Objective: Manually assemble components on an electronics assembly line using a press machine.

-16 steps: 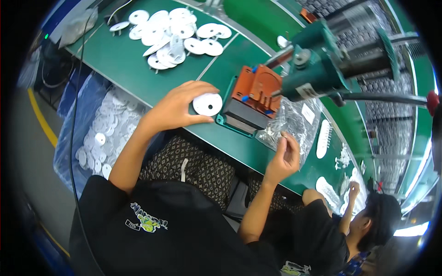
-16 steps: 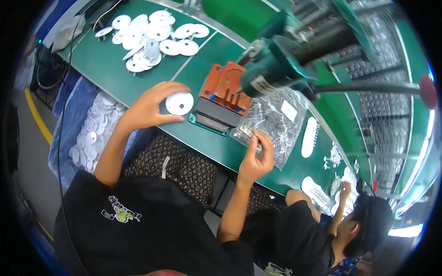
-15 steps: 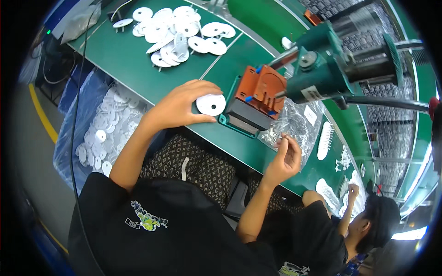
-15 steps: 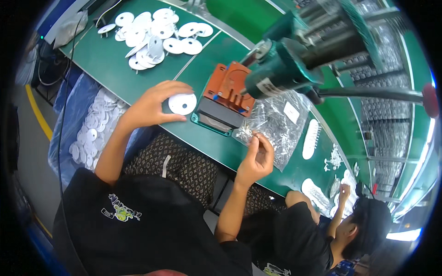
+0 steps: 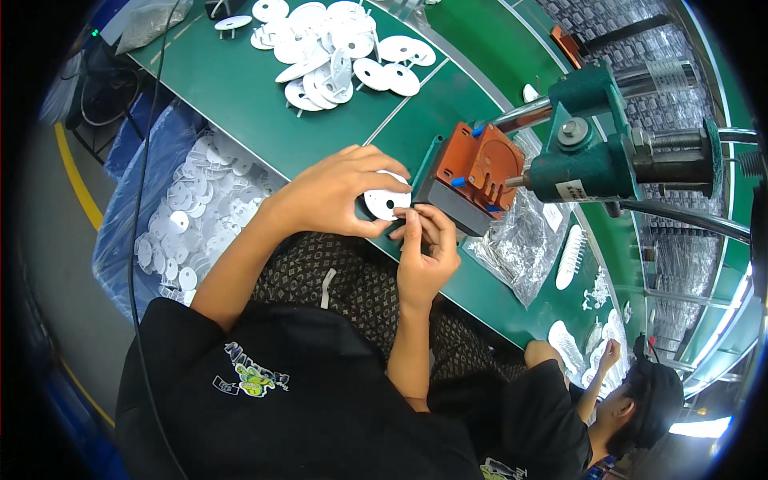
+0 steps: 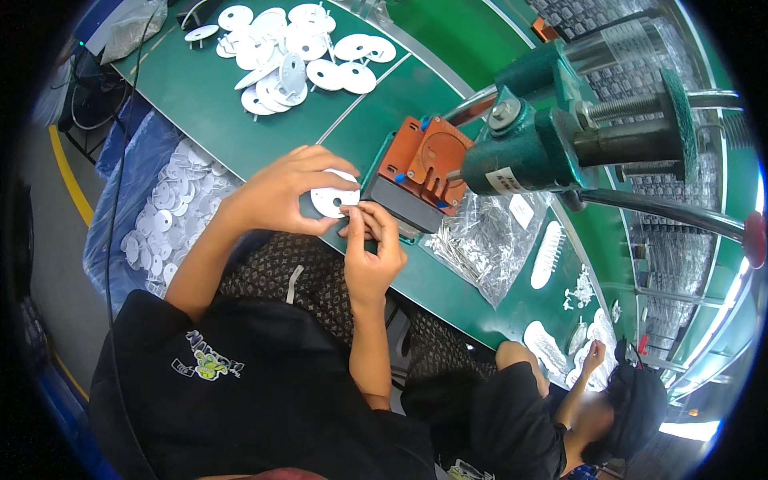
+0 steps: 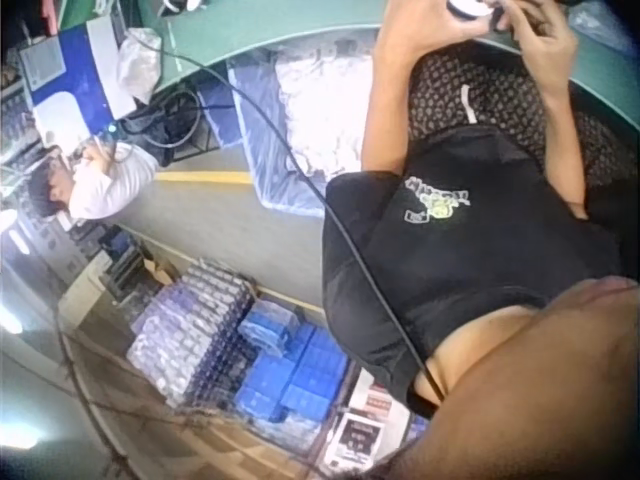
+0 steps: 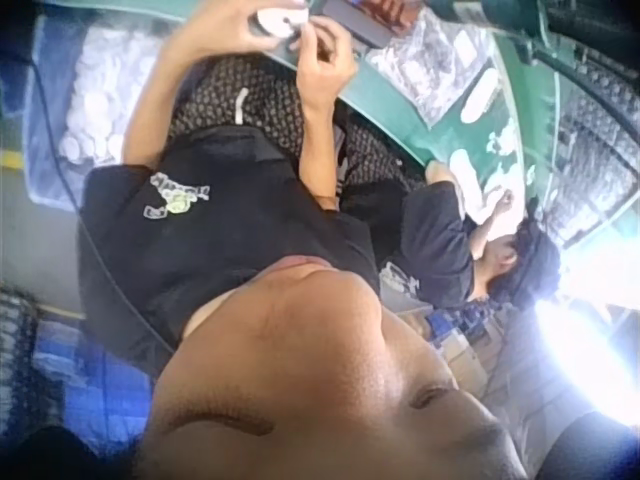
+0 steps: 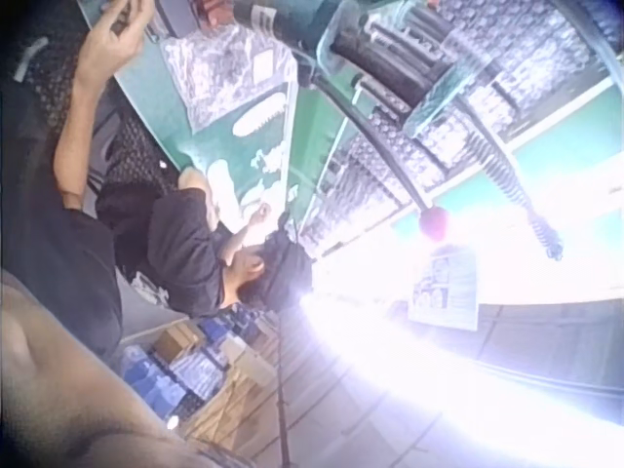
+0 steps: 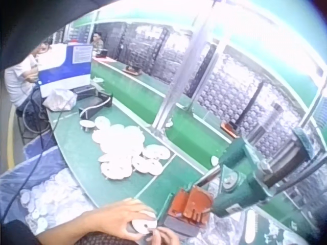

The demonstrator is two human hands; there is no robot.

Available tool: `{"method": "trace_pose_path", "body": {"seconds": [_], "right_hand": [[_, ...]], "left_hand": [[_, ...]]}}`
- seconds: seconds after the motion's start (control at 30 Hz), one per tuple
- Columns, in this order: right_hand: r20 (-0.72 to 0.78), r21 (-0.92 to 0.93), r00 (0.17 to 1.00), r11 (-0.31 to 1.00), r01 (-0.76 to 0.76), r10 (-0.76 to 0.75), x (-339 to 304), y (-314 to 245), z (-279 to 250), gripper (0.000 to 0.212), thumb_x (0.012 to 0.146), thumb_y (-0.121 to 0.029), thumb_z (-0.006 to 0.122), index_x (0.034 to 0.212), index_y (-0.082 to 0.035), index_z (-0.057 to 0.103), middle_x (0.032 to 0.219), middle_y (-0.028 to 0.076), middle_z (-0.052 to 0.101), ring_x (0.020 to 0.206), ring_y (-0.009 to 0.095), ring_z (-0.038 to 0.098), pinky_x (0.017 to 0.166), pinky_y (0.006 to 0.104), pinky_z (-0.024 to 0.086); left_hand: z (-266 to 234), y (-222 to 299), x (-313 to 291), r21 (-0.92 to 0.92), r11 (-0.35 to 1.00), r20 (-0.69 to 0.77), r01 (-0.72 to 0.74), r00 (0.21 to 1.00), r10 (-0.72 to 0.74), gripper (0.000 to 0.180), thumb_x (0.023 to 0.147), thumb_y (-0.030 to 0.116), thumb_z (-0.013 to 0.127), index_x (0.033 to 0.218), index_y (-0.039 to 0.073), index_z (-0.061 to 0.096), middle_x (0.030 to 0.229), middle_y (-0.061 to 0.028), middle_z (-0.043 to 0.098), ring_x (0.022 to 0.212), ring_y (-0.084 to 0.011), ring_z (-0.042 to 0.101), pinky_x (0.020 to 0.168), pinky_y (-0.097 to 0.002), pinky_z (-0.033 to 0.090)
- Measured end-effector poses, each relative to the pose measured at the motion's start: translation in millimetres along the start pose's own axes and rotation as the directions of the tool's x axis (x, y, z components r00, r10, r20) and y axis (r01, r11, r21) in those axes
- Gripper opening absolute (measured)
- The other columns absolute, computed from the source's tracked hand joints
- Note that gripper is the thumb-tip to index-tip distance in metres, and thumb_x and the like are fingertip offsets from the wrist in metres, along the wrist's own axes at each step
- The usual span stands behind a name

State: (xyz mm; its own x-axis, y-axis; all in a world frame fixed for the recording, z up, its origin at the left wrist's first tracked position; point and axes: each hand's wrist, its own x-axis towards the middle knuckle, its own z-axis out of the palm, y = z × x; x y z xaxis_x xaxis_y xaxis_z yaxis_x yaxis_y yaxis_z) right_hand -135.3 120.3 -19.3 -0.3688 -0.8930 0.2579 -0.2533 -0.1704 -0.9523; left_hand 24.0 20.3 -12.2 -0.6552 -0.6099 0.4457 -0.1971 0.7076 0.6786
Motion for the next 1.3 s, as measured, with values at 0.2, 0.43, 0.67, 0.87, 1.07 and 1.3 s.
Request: {"method": "trace_pose_path", "body": {"seconds": [0.2,0.43,0.67,0.87,1.07,1.3], "right_hand": [[0.02,-0.106,0.989,0.984,0.146,-0.145,1,5,2,0.015,0.095,0.0,0.064,0.108,0.004,0.062,0.094,0.013,0.073,0.073,0.012,0.065,0.065,0.0249,0.052],[0.151,-0.468,0.834,0.705,0.533,-0.531,13,5,2,0.021,0.083,-0.001,0.075,0.103,0.0,0.069,0.095,0.012,0.072,0.076,0.022,0.071,0.061,0.0292,0.054],[-0.229,-0.355,0.954,0.929,0.103,-0.194,-30,13,-43,0.021,0.089,0.004,0.063,0.11,0.003,0.068,0.088,0.011,0.072,0.072,0.016,0.065,0.062,0.0294,0.052],[-0.187,-0.459,0.926,0.863,0.212,-0.327,-33,19,-48,0.014,0.085,0.006,0.064,0.097,0.001,0.069,0.079,0.013,0.068,0.066,0.025,0.063,0.062,0.0349,0.05],[-0.135,-0.496,0.913,0.824,0.273,-0.384,-30,24,-47,0.016,0.08,0.006,0.066,0.094,0.0,0.069,0.082,0.011,0.068,0.069,0.027,0.063,0.062,0.0363,0.05],[-0.126,-0.472,0.908,0.829,0.3,-0.4,-28,19,-50,0.017,0.08,0.007,0.066,0.096,0.0,0.069,0.082,0.011,0.068,0.07,0.027,0.063,0.063,0.0358,0.05]], "left_hand": [[-2,0,1,0.014,1.0,0.013,0.002,1.0,-0.003,0.044,0.071,0.026,0.078,0.11,0.009,0.07,0.122,-0.0083,0.063,0.113,-0.0287,0.057,0.098,-0.0393,0.044],[-3,8,6,0.091,0.993,-0.005,0.073,0.997,-0.072,0.034,0.075,0.018,0.077,0.108,0.011,0.073,0.121,-0.009,0.063,0.108,-0.0282,0.062,0.089,-0.0355,0.051],[7,28,3,0.041,0.99,-0.232,-0.138,0.962,0.144,0.038,0.072,0.013,0.084,0.108,0.01,0.074,0.112,-0.0097,0.067,0.114,-0.0321,0.064,0.091,-0.0401,0.053],[18,48,61,0.073,0.943,-0.205,-0.324,0.921,0.332,0.038,0.076,0.017,0.081,0.113,0.011,0.073,0.117,-0.0106,0.065,0.121,-0.0341,0.059,0.099,-0.0446,0.05],[31,45,95,0.266,0.942,-0.157,-0.205,0.955,0.252,0.035,0.086,0.028,0.073,0.111,0.005,0.068,0.122,-0.0115,0.063,0.132,-0.036,0.049,0.114,-0.0506,0.034],[36,49,95,0.259,0.944,-0.15,-0.203,0.957,0.246,0.043,0.083,0.029,0.076,0.114,0.001,0.064,0.126,-0.0176,0.059,0.131,-0.038,0.049,0.115,-0.0511,0.034]]}}
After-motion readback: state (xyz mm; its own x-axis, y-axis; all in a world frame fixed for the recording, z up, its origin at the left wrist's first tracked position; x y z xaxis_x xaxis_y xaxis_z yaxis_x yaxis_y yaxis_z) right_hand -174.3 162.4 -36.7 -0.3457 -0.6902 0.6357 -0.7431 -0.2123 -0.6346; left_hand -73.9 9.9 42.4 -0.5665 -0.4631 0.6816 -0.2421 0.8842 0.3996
